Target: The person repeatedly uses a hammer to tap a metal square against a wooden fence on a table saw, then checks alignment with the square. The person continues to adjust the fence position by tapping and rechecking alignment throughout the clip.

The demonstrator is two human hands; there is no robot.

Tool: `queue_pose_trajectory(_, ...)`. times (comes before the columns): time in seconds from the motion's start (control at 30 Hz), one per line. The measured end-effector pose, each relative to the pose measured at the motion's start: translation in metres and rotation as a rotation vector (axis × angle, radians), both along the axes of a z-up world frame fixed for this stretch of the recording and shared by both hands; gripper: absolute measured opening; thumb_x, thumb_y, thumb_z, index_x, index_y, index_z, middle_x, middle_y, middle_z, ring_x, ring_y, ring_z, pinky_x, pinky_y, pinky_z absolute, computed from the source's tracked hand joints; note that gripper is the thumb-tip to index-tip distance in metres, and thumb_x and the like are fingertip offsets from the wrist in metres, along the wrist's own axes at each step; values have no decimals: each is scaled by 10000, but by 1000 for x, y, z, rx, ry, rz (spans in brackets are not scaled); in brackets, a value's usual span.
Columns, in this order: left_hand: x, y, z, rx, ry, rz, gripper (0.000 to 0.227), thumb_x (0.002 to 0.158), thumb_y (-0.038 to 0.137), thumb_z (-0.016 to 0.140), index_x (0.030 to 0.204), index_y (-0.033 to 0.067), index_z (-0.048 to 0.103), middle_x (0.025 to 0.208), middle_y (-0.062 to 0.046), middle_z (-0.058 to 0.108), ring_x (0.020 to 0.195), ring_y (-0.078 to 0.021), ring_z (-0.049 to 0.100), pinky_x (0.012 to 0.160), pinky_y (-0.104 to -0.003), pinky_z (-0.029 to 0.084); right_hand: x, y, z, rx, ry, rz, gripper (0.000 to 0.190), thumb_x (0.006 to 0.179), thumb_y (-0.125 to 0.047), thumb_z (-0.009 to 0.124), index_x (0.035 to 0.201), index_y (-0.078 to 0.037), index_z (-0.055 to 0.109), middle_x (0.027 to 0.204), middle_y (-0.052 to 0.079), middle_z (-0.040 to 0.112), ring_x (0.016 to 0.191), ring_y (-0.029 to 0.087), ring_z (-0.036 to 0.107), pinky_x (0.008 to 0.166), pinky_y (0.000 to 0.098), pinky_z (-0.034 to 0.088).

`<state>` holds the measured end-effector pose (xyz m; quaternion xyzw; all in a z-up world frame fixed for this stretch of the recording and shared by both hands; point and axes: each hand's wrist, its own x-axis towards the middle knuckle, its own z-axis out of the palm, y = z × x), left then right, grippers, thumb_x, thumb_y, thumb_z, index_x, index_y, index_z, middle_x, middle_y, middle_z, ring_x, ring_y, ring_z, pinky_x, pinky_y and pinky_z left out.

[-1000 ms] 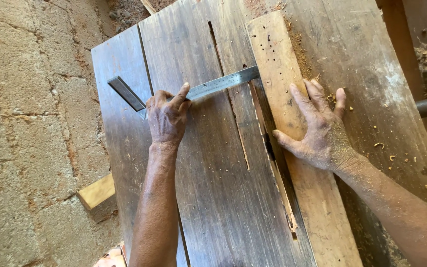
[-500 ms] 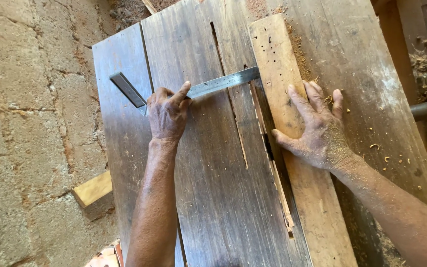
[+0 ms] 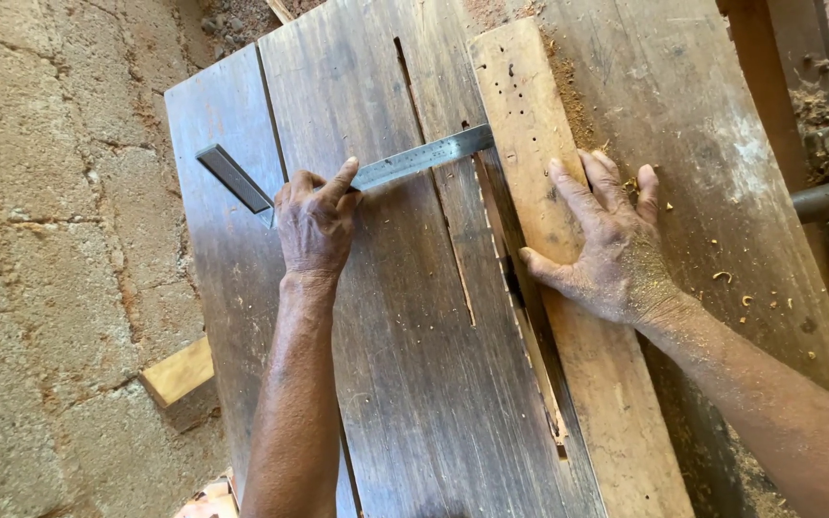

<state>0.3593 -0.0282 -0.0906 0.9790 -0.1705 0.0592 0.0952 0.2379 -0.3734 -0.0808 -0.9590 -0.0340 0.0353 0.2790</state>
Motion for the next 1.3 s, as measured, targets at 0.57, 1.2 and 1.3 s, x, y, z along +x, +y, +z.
queue_pose_trajectory(0.57,1,-1,2,-8,51,8,413,899,198,809,1300,281,753,960,-121,633,893,-291,611,869,-453,481,0,1,4,5,32,-9,1077,736,-570,777,1587,-83,333,1573,260,305,1509,362,260,1219,648,-4)
queue_pose_trajectory(1.2,-154,54,34,74,221,628,579,969,469,702,1343,40,595,1056,-227,637,800,-388,717,632,-508,606,-3,-1,-2,31,2,-18,743,997,-536,560,1585,-112,395,1612,231,347,1547,344,248,1224,660,46)
queue_pose_trajectory(1.3,-193,55,59,52,169,643,595,947,437,718,1373,35,614,1085,-240,620,808,-409,696,615,-514,587,-2,0,-6,40,25,-10,713,1021,-529,530,1585,-122,373,1637,228,320,1550,346,216,1217,649,21)
